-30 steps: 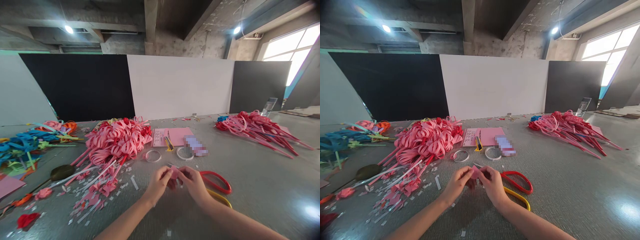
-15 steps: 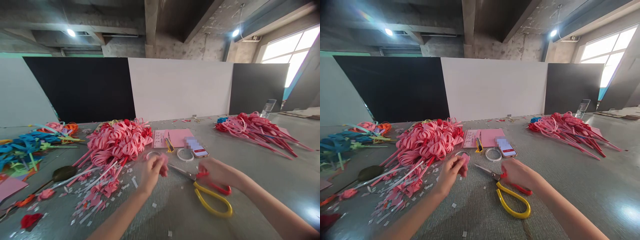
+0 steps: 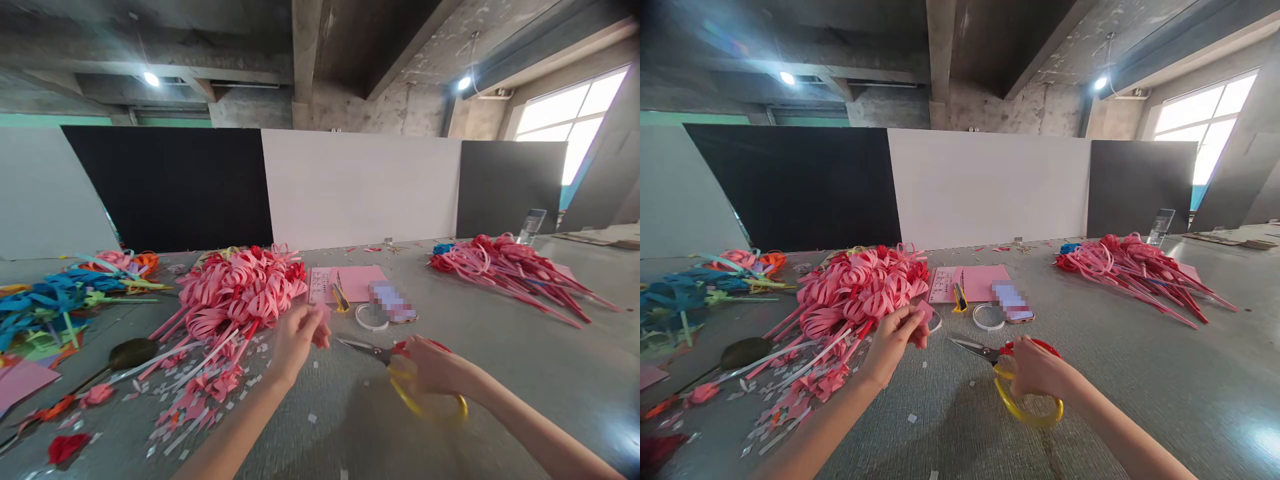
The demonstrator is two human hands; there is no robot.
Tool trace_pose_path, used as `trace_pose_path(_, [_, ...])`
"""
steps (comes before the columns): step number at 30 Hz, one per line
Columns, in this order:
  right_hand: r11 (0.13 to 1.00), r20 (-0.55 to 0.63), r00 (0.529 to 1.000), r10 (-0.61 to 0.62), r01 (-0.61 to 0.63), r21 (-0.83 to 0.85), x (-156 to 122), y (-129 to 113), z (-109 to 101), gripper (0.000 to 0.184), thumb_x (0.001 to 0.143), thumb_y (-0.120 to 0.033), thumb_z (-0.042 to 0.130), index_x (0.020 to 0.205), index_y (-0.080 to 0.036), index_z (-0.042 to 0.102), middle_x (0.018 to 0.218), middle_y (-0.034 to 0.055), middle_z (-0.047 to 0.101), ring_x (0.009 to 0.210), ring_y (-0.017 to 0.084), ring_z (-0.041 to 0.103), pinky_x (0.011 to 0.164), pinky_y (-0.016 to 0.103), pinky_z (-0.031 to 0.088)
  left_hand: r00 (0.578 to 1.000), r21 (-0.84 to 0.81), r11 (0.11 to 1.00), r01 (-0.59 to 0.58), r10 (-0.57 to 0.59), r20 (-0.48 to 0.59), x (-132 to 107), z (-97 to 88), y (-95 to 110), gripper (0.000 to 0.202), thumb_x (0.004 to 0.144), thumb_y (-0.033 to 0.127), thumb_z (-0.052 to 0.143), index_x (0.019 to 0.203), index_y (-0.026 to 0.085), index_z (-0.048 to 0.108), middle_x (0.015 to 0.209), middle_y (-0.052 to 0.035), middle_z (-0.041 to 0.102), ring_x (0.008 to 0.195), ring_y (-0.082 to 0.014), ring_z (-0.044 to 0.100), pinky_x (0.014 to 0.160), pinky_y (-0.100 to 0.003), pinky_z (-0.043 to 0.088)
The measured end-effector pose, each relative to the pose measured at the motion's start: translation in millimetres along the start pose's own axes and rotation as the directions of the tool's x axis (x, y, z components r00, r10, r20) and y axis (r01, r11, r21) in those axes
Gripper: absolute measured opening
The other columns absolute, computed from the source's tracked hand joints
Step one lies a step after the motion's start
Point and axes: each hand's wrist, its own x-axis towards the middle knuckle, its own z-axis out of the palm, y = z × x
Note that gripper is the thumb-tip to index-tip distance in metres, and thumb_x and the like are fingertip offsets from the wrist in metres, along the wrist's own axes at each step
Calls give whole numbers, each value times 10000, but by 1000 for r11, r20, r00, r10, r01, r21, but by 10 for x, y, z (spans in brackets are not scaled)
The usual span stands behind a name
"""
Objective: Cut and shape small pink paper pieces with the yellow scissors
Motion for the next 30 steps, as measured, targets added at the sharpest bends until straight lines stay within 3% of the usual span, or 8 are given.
trace_pose_path(3, [997, -71, 997, 29, -24, 73, -10, 42, -24, 177, 496, -232, 625, 627, -188, 515, 671, 27, 555, 608, 173, 498, 517, 245, 332, 996, -13, 999, -51, 49, -77, -24, 2, 62, 214, 775, 312, 485, 626, 159, 484, 541, 26, 553, 421, -82, 517, 435, -203, 409])
trace_pose_path(5, [967, -76, 996, 49, -28, 252, -29, 27, -34, 199, 563, -323, 609, 635, -190, 479, 619, -3, 515, 560, 142, 462, 495, 234, 329, 985, -20, 995, -93, 89, -146, -50, 15, 86, 208, 781, 311, 478, 633, 165, 484, 554, 27, 557, 434, -82, 520, 448, -207, 418])
trace_pose_path(9, [722, -38, 999, -25, 45, 690, -121, -108, 16, 375, 707, -574, 422, 630, -206, 418, 475, -67, 350, 410, 87, 314, 406, 210, 275, 980, -2, 994, -113, 111, -164, -128, 104, 71, 221, 790, 322, 466, 630, 172, 490, 555, 18, 565, 441, -97, 537, 453, -221, 436])
trace_pose_path(12, [607, -93, 988, -121, 148, 781, -194, -184, 134, 454, 725, -639, 343, 665, -201, 445, 466, -63, 343, 406, 86, 301, 417, 213, 301, 988, -10, 996, -91, 89, -130, -197, 197, 45, 226, 796, 325, 458, 632, 171, 486, 552, 5, 570, 443, -107, 552, 458, -231, 461])
trace_pose_path(15, [630, -155, 971, -181, 236, 740, -265, -215, 255, 462, 699, -630, 425, 816, -190, 505, 624, -5, 479, 527, 114, 424, 521, 240, 385, 985, -23, 995, -102, 98, -141, -267, 272, 38, 208, 798, 321, 458, 655, 171, 479, 564, -1, 582, 461, -117, 573, 463, -232, 481])
trace_pose_path(20, [747, -85, 961, -262, 257, 614, -404, -285, 349, 477, 730, -615, 398, 933, -193, 487, 853, 46, 510, 792, 184, 470, 737, 323, 401, 969, -56, 988, -146, 131, -208, -363, 346, 54, 194, 804, 313, 454, 675, 169, 470, 591, -11, 605, 508, -128, 600, 470, -225, 489])
trace_pose_path(30, [779, -109, 939, -326, 332, 532, -354, -276, 471, 454, 768, -608, 322, 790, -172, 446, 753, 26, 440, 672, 141, 404, 623, 264, 390, 980, -73, 993, -95, 80, -182, -400, 385, 77, 196, 810, 299, 451, 671, 162, 470, 589, -8, 616, 483, -116, 604, 462, -215, 488])
